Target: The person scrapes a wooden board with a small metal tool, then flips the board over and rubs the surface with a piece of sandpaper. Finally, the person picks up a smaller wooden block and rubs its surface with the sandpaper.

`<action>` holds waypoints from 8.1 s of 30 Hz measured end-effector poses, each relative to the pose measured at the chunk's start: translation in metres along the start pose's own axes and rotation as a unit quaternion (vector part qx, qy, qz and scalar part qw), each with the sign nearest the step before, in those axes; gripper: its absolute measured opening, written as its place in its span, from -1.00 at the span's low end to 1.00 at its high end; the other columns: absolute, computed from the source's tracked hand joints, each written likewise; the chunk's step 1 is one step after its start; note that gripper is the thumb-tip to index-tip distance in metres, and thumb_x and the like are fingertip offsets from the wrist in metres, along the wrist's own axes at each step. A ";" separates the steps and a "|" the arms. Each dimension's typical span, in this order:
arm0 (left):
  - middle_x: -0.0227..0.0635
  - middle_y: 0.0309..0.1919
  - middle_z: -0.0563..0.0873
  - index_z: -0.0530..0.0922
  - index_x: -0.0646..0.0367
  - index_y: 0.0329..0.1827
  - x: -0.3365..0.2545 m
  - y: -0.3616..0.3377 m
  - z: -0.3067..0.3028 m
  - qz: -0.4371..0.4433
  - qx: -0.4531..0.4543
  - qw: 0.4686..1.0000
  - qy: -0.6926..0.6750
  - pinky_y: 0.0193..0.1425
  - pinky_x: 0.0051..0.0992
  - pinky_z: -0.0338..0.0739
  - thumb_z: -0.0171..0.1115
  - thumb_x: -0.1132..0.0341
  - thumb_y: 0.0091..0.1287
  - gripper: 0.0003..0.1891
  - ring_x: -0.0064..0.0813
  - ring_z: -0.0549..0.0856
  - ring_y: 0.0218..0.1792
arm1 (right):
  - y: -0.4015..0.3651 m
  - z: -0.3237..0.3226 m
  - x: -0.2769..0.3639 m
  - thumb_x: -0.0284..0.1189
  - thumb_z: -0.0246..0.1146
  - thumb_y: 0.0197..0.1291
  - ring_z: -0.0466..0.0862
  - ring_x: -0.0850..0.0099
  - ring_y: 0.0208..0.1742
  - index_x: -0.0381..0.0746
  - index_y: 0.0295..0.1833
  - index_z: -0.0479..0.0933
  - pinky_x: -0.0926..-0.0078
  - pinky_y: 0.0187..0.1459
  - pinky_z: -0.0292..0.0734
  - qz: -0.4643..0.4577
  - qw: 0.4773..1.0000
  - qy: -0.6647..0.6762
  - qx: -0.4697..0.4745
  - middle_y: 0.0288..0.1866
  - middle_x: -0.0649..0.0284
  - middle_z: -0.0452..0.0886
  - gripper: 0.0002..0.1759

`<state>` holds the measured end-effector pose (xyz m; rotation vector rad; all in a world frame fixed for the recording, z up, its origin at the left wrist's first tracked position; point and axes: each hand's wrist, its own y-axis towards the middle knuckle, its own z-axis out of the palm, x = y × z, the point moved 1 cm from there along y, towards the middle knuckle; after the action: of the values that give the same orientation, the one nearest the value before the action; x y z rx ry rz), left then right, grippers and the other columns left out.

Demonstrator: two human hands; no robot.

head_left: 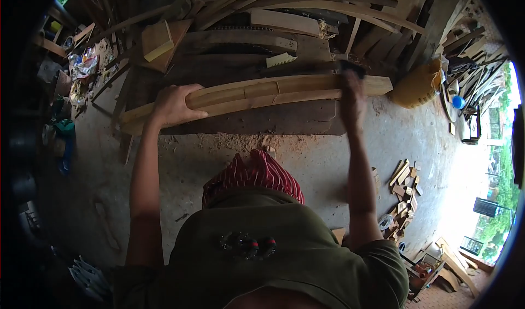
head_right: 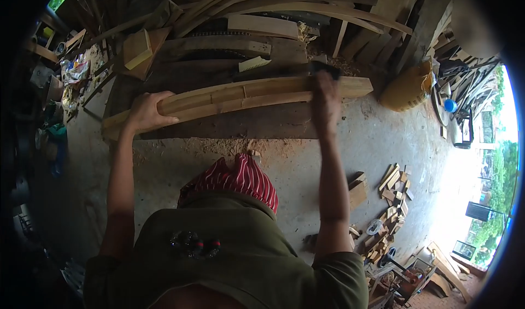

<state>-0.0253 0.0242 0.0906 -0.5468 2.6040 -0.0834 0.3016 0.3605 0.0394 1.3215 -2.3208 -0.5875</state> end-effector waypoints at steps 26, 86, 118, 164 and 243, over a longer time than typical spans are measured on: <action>-0.20 -0.10 0.79 0.58 0.00 0.22 -0.027 0.007 0.015 0.040 -0.068 0.993 0.084 -0.03 -0.17 0.68 0.58 -0.17 -0.04 -0.22 -0.09 0.80 -0.10 | 0.003 -0.004 -0.148 -0.34 0.01 0.50 0.44 0.18 0.50 -0.17 0.34 0.55 0.23 0.52 0.25 0.244 0.964 -0.095 -0.035 0.43 0.12 0.52 -0.58; -0.08 -0.33 0.77 0.52 0.11 -0.18 -0.062 0.023 0.017 0.005 -0.047 0.997 0.064 -0.18 -0.06 0.60 0.60 -0.14 -0.04 -0.39 0.08 0.75 -0.22 | -0.009 0.007 -0.050 -0.57 0.17 0.18 0.66 0.18 0.23 -0.30 0.12 0.59 0.26 0.35 0.52 0.007 0.997 -0.029 -0.068 0.18 0.06 0.67 -0.63; -0.21 -0.22 0.82 0.61 0.00 -0.01 -0.030 0.033 0.018 -0.002 -0.055 0.996 0.077 -0.01 -0.16 0.68 0.52 -0.32 -0.08 -0.28 -0.10 0.80 -0.13 | 0.010 0.001 0.027 -0.64 0.05 0.28 0.53 0.17 0.43 -0.20 0.36 0.51 0.15 0.54 0.26 0.036 0.998 -0.025 0.041 0.39 0.06 0.55 -0.47; -0.40 -0.17 0.72 0.58 0.01 -0.07 0.071 -0.072 0.003 -0.047 -0.233 0.957 0.166 0.14 -0.08 0.47 0.53 -0.42 -0.23 -0.19 -0.27 0.71 0.01 | 0.013 0.011 0.144 -0.58 0.14 0.29 0.63 0.14 0.32 -0.16 0.29 0.57 0.10 0.42 0.45 0.084 0.992 -0.091 0.020 0.22 0.05 0.68 -0.54; -0.23 -0.29 0.80 0.58 0.02 -0.06 -0.077 0.055 0.037 0.004 -0.097 0.978 0.184 -0.19 -0.07 0.72 0.38 -0.50 0.00 -0.23 -0.12 0.83 -0.19 | 0.017 0.035 0.103 -0.39 0.22 0.30 0.65 0.32 0.30 -0.18 0.16 0.63 0.24 0.47 0.36 0.007 0.999 0.035 -0.035 0.24 0.18 0.69 -0.66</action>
<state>0.0343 0.1064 0.0829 -0.6394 2.9958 0.0834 0.2224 0.2844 0.0337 1.2740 -2.2315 -0.6027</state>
